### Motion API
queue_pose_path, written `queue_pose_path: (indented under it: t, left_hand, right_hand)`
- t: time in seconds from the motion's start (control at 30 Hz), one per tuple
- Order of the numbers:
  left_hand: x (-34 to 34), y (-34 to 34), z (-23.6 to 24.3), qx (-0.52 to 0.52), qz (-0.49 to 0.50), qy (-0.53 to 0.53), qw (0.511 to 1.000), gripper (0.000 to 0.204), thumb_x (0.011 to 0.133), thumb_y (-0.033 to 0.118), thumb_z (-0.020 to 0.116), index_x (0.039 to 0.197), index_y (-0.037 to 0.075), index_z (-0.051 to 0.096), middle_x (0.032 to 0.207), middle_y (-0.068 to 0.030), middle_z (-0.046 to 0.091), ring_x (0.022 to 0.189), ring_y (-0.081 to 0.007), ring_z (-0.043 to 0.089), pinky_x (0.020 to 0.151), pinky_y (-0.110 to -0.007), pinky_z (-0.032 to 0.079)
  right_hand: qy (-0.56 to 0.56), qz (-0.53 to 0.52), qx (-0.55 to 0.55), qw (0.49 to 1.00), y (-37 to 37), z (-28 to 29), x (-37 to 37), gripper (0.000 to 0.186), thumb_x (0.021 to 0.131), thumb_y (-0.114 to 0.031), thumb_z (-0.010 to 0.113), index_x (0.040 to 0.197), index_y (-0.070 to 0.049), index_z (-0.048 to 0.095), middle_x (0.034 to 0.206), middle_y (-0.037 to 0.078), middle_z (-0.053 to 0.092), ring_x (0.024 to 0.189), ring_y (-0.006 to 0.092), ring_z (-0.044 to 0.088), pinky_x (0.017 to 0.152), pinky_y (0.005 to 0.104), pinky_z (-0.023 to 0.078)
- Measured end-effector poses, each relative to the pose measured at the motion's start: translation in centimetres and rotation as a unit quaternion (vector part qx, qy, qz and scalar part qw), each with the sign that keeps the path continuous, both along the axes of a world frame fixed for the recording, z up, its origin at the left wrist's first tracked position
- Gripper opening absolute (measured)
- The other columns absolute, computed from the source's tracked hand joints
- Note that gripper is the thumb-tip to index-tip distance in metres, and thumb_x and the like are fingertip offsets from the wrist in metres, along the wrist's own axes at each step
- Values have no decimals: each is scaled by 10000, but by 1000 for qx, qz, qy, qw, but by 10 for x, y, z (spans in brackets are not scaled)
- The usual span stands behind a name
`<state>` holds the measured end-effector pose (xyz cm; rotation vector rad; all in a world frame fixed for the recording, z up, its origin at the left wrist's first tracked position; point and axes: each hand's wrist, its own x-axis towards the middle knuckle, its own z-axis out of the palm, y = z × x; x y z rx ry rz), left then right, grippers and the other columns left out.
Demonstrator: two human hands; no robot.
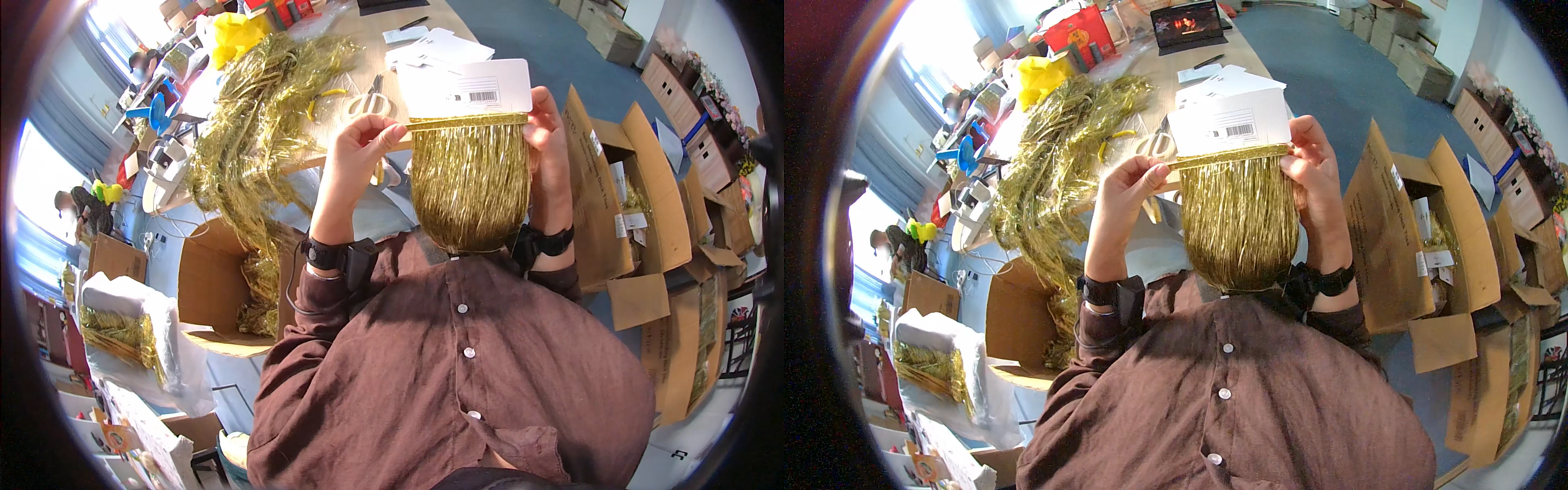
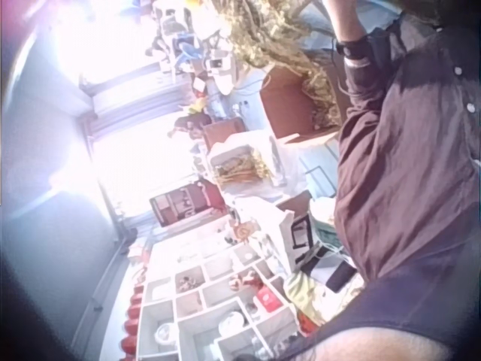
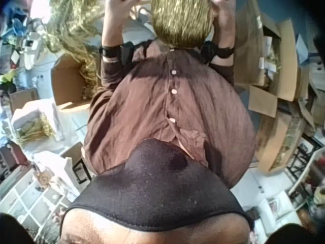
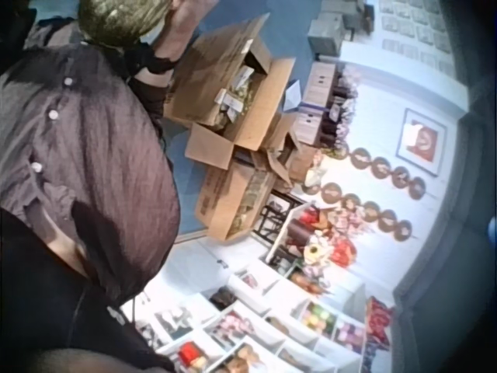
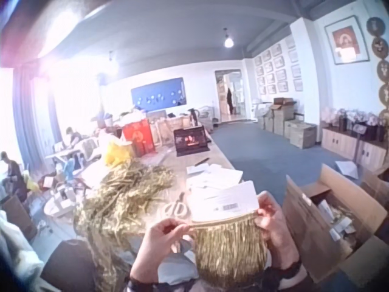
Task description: The person wraps a bundle of gold tinsel around a white cardboard header card, folds the edges, and secures the bundle with a twist tie. The person then uses scissors to trim the excess tie.
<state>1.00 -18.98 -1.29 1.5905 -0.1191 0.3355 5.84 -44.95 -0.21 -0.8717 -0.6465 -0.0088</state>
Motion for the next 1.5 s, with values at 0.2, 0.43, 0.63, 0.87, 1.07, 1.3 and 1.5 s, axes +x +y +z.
queue_pose_path:
  t: [0.2, 0.43, 0.63, 0.87, 1.07, 1.3, 1.5]
  left_hand:
    - [0, -2, 1, -47, -46, -6, 998, 204, 933, 206, 715, 939, 16, 642, 929, -26, 706, 839, -65, 632, 796, -219, 518]
    - [3, -1, -3, -118, -54, 36, 991, 183, 957, 208, 682, 955, 31, 635, 896, -22, 679, 824, -84, 655, 788, -233, 553]
    - [9, -8, -9, -161, -18, -4, 987, 184, 925, 193, 725, 938, 23, 656, 866, -15, 682, 762, -61, 634, 724, -207, 537]
    - [11, -29, -11, -56, 86, 13, 995, 217, 886, 187, 767, 937, -6, 684, 835, -24, 690, 712, -56, 624, 659, -192, 523]
    - [5, -42, -11, -2, 68, -12, 998, 253, 892, 202, 759, 952, -36, 697, 812, -46, 707, 723, -70, 644, 649, -196, 512]
    - [0, -46, -9, -49, 26, -22, 998, 214, 927, 149, 711, 999, -50, 677, 906, -57, 708, 797, -90, 670, 725, -223, 557]
    - [1, -47, -10, -77, 25, -32, 996, 197, 923, 130, 716, 980, -53, 671, 898, -71, 710, 800, -95, 672, 735, -224, 555]
  right_hand:
    - [12, 8, 12, 1000, 5, 1, -1, 248, 790, -102, 603, 1023, -51, 533, 980, 53, 603, 931, 116, 614, 844, 286, 548]
    - [80, 41, 74, 993, 8, 2, -14, 229, 890, -112, 538, 1109, -46, 525, 1001, 60, 624, 961, 139, 659, 823, 292, 593]
    - [148, -10, -17, 989, 7, -20, 32, 258, 932, -85, 545, 1178, -21, 500, 1101, 98, 632, 966, 144, 641, 822, 282, 560]
    - [-94, -246, -377, 888, 17, -11, 20, 134, 899, -79, 680, 1029, -44, 681, 951, 21, 649, 754, 60, 582, 645, 208, 462]
    - [-214, -219, -403, 862, 45, 1, -10, 231, 849, -87, 722, 1077, -77, 683, 943, 71, 633, 748, 193, 649, 687, 316, 527]
    - [-214, -255, -391, 858, 44, -2, -5, 156, 860, -53, 697, 1012, -41, 666, 956, 83, 649, 845, 252, 681, 733, 344, 538]
    - [-197, -218, -380, 877, 41, -3, -5, 123, 882, -67, 680, 996, -28, 655, 971, 95, 648, 861, 240, 680, 746, 341, 540]
